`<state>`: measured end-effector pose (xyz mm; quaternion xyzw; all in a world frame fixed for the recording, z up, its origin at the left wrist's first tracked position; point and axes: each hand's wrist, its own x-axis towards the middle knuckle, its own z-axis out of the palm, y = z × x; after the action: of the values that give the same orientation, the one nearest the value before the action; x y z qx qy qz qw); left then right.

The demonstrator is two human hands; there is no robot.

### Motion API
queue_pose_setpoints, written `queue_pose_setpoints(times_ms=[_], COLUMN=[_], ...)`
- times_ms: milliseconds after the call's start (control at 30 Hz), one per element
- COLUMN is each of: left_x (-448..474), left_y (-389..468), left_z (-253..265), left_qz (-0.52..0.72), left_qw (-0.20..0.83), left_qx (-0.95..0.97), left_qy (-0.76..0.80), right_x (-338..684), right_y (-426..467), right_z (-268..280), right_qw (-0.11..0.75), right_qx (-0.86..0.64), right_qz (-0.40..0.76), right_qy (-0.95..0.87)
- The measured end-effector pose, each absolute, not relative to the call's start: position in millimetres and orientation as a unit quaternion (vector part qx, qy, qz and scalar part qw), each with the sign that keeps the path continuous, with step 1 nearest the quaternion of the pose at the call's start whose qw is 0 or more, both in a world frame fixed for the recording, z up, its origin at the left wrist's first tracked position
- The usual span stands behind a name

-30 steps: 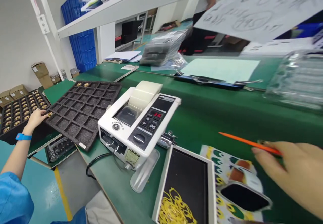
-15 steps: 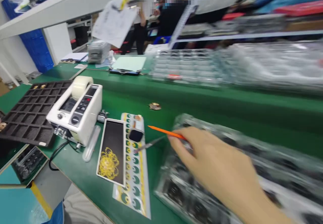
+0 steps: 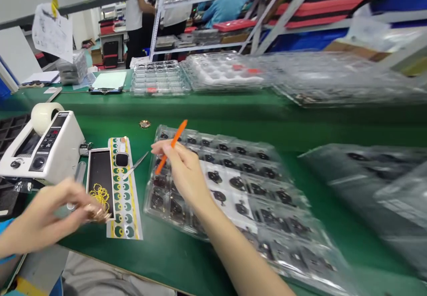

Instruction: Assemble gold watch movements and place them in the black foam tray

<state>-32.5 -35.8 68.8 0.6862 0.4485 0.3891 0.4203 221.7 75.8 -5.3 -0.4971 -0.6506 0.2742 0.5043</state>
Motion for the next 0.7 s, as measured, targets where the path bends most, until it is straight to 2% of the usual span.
queue_pose_setpoints(times_ms=[100, 200, 300, 467, 700], left_x=[14, 22, 15, 12, 17], left_y=[13, 43, 51, 46, 40], left_z=[46, 26, 10, 6, 6], left_qz=[0.418, 0.477, 0.513, 0.529, 0.519], left_qw=[0.569, 0.630, 0.634, 0.620, 0.624], left_qx=[0.573, 0.464, 0.415, 0.424, 0.445], left_qy=[0.417, 0.401, 0.403, 0.395, 0.378], right_x=[219, 214, 207, 194, 191], right_y=[68, 58, 46, 33, 30], right_z=[-5, -4, -4, -8, -14], right_qw=[0.575, 0.626, 0.605, 0.570, 0.582], right_qx=[-0.472, -0.414, -0.376, -0.393, -0.386], right_qz=[0.299, 0.373, 0.422, 0.424, 0.357], right_qy=[-0.598, -0.545, -0.561, -0.584, -0.621])
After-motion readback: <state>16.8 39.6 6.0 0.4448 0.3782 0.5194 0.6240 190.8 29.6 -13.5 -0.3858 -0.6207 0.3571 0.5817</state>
